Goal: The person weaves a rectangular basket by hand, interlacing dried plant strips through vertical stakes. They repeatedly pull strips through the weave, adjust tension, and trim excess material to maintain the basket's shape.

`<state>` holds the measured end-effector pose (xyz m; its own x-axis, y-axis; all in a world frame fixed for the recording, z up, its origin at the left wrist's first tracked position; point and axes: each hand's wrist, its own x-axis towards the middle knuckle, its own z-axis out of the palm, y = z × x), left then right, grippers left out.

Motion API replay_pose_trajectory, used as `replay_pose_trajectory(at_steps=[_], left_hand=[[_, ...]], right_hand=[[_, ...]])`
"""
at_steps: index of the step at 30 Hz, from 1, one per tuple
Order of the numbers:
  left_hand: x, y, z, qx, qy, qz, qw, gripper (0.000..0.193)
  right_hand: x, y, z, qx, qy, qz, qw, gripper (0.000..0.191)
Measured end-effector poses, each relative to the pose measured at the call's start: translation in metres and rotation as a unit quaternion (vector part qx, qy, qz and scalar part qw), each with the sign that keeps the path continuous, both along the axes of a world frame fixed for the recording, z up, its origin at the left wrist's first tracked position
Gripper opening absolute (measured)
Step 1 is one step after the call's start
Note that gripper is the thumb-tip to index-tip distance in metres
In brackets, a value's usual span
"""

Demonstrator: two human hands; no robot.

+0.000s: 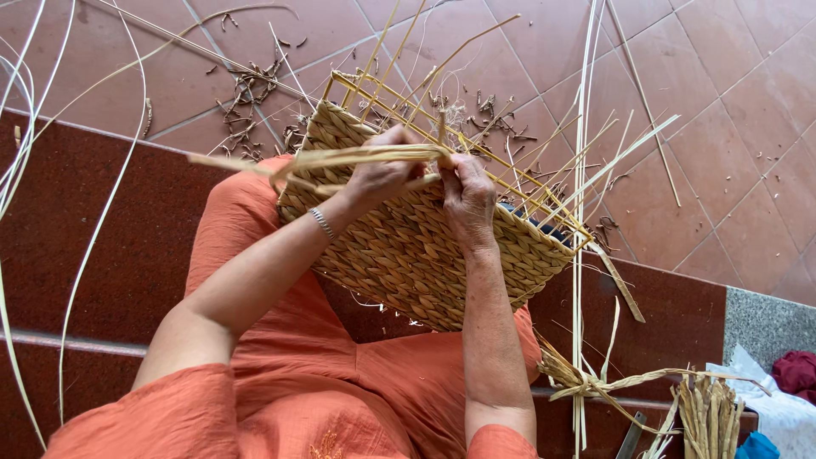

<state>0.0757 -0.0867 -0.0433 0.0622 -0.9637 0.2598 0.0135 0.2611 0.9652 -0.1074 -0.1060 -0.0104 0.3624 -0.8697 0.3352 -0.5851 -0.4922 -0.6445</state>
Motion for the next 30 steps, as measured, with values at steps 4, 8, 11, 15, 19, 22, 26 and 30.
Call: replay_pose_trajectory(at_steps=[4,8,11,15,19,22,26,30], left_hand=[[0.001,0.042,-0.002,0.110,0.156,-0.062,0.980,0.019],[-0.003,0.056,0.016,-0.181,-0.115,-0.011,0.977,0.021],[0.019,0.053,0.026,-0.285,-0.390,0.054,0.874,0.026],[0.028,0.026,0.020,-0.239,-0.619,0.239,0.709,0.032],[0.062,0.017,0.001,-0.146,-0.633,0.206,0.732,0.008],[0.072,0.019,-0.010,-0.160,-0.591,0.224,0.758,0.012],[0.073,0.024,-0.009,-0.171,-0.568,0.243,0.768,0.015],[0.067,0.033,0.003,-0.212,-0.517,0.195,0.806,0.021]], right_hand=[[0.009,-0.010,0.002,0.059,-0.020,-0.023,0.998,0.014],[0.012,-0.014,0.002,0.011,-0.004,0.021,1.000,0.004],[0.007,-0.012,0.003,-0.041,0.002,0.070,0.997,0.011],[0.001,-0.007,0.003,-0.028,0.063,0.067,0.995,0.012],[0.005,-0.005,-0.008,-0.038,0.055,0.023,0.997,0.008],[0.009,-0.011,-0.019,-0.060,0.027,-0.015,0.998,0.005],[0.016,-0.014,-0.032,-0.006,-0.052,-0.075,0.996,0.027],[0.023,-0.012,-0.037,-0.094,-0.037,-0.074,0.992,0.042]])
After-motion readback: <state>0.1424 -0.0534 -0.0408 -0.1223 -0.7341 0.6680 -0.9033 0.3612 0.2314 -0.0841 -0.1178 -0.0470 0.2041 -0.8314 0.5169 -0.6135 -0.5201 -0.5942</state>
